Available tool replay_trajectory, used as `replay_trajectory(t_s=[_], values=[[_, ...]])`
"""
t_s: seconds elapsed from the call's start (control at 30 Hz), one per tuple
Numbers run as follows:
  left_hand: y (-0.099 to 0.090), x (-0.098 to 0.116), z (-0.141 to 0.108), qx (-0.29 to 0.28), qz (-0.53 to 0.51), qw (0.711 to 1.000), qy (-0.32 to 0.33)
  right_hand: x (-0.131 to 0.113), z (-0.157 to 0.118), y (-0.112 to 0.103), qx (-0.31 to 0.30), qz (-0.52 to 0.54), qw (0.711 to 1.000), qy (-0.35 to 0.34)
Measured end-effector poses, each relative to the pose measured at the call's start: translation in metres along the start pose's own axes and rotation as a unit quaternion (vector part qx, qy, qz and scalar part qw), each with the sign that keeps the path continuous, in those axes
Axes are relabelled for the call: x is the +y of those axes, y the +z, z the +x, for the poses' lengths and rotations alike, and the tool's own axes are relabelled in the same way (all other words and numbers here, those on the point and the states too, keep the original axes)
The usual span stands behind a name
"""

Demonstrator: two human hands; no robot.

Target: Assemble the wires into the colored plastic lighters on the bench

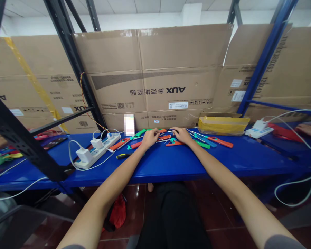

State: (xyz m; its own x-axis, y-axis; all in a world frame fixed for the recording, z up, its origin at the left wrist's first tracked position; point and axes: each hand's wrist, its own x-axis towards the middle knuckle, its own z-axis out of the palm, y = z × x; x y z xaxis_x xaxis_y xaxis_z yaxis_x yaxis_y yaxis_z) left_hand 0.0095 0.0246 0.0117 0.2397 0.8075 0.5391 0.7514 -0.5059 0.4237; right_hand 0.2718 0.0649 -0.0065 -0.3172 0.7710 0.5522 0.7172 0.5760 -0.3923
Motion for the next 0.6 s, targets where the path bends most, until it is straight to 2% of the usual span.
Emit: replay_trajectory(t_s=[0.2, 0.3, 0.6], values=[[0.001, -0.006, 0.0, -0.011, -0.035, 0.999, 0.029, 0.002, 0.003, 0.009, -0.047, -0.024, 0.997, -0.049], [0.0, -0.006, 0.0, -0.026, -0.054, 0.997, 0.049, 0.004, 0.003, 0.011, -0.05, -0.036, 0.996, -0.07], [-0.002, 0.0, -0.002, -0.025, -0.057, 0.996, 0.067, -0.011, 0.0, 0.007, 0.02, 0.001, 0.984, -0.178]])
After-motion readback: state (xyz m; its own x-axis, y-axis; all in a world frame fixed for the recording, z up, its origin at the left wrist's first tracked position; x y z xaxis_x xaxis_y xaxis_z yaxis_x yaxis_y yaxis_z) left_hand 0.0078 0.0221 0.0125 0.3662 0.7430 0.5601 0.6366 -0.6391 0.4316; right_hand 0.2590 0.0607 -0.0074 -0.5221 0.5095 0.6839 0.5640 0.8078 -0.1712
